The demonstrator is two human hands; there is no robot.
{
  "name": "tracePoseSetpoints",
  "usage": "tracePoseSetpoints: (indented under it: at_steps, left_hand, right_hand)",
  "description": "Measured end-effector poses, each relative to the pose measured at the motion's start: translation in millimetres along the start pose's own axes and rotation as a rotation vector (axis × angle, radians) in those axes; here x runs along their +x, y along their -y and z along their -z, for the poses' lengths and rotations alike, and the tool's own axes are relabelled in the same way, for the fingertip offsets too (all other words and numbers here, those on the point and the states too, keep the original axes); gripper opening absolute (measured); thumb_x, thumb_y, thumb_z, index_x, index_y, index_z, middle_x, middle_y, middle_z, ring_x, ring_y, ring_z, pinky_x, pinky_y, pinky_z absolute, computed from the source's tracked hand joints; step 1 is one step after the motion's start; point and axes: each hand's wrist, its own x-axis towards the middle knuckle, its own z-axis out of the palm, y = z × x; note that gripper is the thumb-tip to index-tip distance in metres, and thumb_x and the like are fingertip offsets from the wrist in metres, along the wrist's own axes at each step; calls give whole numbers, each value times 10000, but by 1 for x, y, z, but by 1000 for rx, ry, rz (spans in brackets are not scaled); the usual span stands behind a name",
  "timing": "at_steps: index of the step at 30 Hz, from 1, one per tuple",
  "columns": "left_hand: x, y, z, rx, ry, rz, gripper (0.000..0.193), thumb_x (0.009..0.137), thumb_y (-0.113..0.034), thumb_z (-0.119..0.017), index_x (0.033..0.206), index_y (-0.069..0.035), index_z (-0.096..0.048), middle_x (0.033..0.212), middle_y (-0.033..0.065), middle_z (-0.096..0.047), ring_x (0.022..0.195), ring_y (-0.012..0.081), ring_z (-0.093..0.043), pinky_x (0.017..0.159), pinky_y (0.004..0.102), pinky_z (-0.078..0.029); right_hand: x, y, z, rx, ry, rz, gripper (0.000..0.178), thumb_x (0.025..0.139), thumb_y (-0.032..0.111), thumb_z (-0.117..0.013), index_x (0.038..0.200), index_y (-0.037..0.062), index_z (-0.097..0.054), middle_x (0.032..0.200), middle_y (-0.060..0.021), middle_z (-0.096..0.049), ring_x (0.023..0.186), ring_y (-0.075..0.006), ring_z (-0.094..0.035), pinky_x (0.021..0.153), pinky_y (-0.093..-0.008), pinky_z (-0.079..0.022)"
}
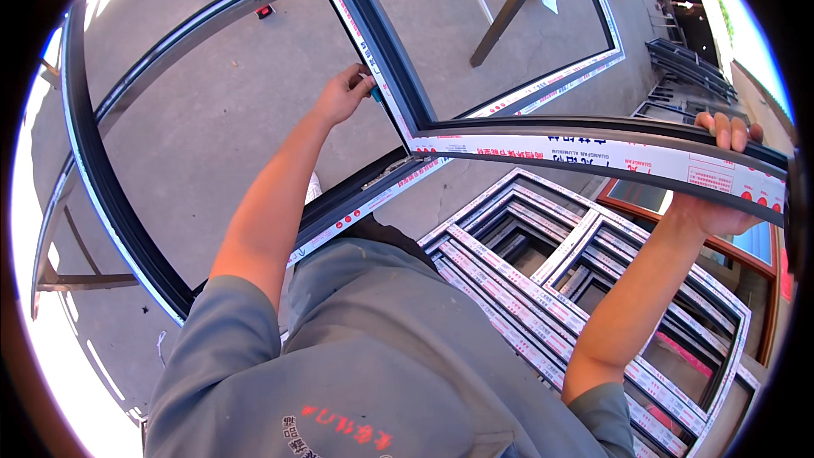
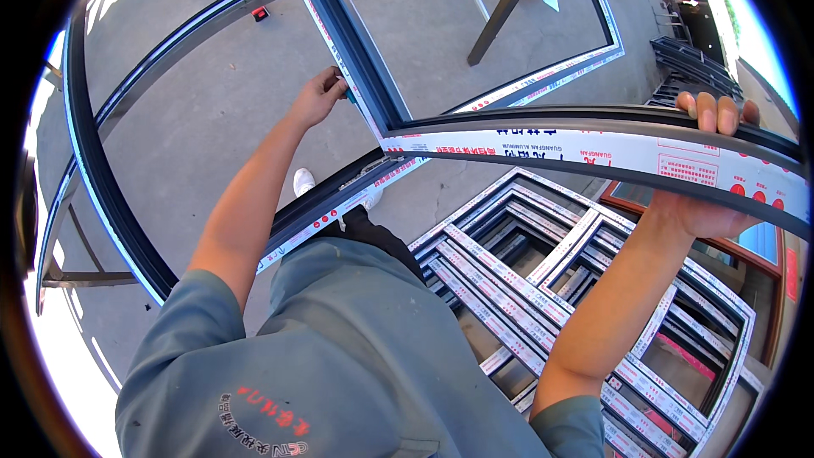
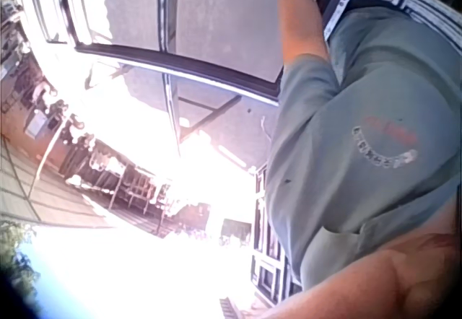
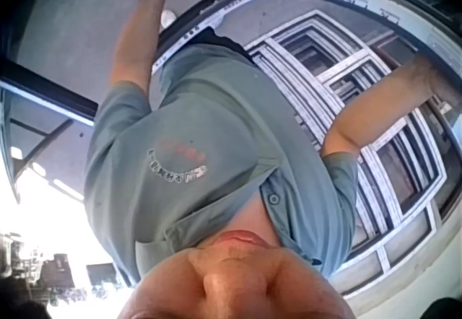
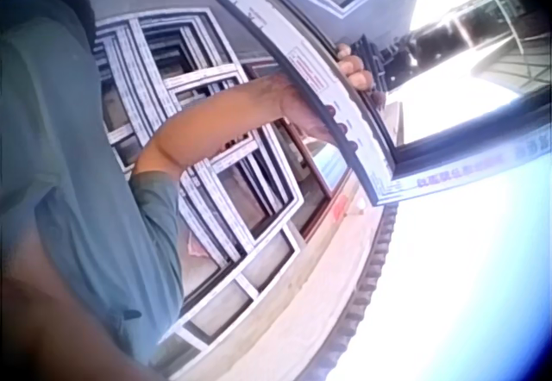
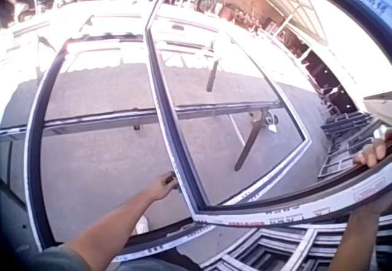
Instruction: The person assembles a large metal window frame by inserting a tool into the corner joints to secure them, moving around the large frame on the ground to reach different sections, and picking up screws and a drill from a bucket.
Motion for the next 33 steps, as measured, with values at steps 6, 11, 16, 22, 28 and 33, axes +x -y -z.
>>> tracePoseSetpoints:
  at_steps: [6,11,16,22,28,33]
  left_hand:
    - [-24,2,-3,18,1,-151,383,1040,-339,-542,1240,-22,-622,985,102,-706,950,179,-659,870,338,-511]
    - [-17,-7,-5,214,-45,-25,342,1016,-313,-576,1190,-34,-669,993,136,-727,944,194,-668,869,349,-509]
    - [-5,-21,0,377,-27,139,343,953,-313,-605,1184,-82,-710,1042,167,-737,946,283,-702,860,380,-528]
    - [-7,-50,-7,564,-84,326,390,915,-381,-596,1197,-146,-726,1101,168,-731,1004,338,-699,880,416,-539]
    - [-20,-53,-6,603,-87,216,371,940,-363,-554,1186,-138,-715,1095,178,-723,1003,365,-687,854,443,-541]
    - [-25,-40,-17,561,-137,82,364,959,-340,-541,1215,-104,-647,1077,209,-707,997,393,-672,836,467,-534]
  right_hand:
    - [0,-2,-7,-32,-77,31,914,731,765,-639,1219,1,-524,970,-80,-552,895,-190,-549,1019,-416,-310]
    - [0,-1,-4,15,-29,18,921,738,772,-628,1229,-2,-530,976,-84,-555,909,-194,-550,1015,-421,-310]
    - [0,-1,-5,61,31,-6,940,749,797,-593,1239,-3,-546,990,-81,-561,929,-202,-551,1021,-421,-303]
    - [2,-3,-6,98,108,-14,975,786,832,-497,1295,1,-538,1002,-99,-584,941,-220,-564,1037,-444,-307]
    - [2,-3,-6,119,119,-1,1014,793,862,-437,1301,-11,-526,993,-114,-587,920,-233,-552,1022,-464,-316]
    - [2,-4,-7,123,127,13,1027,797,875,-416,1302,-13,-518,982,-126,-582,935,-249,-543,1021,-485,-318]
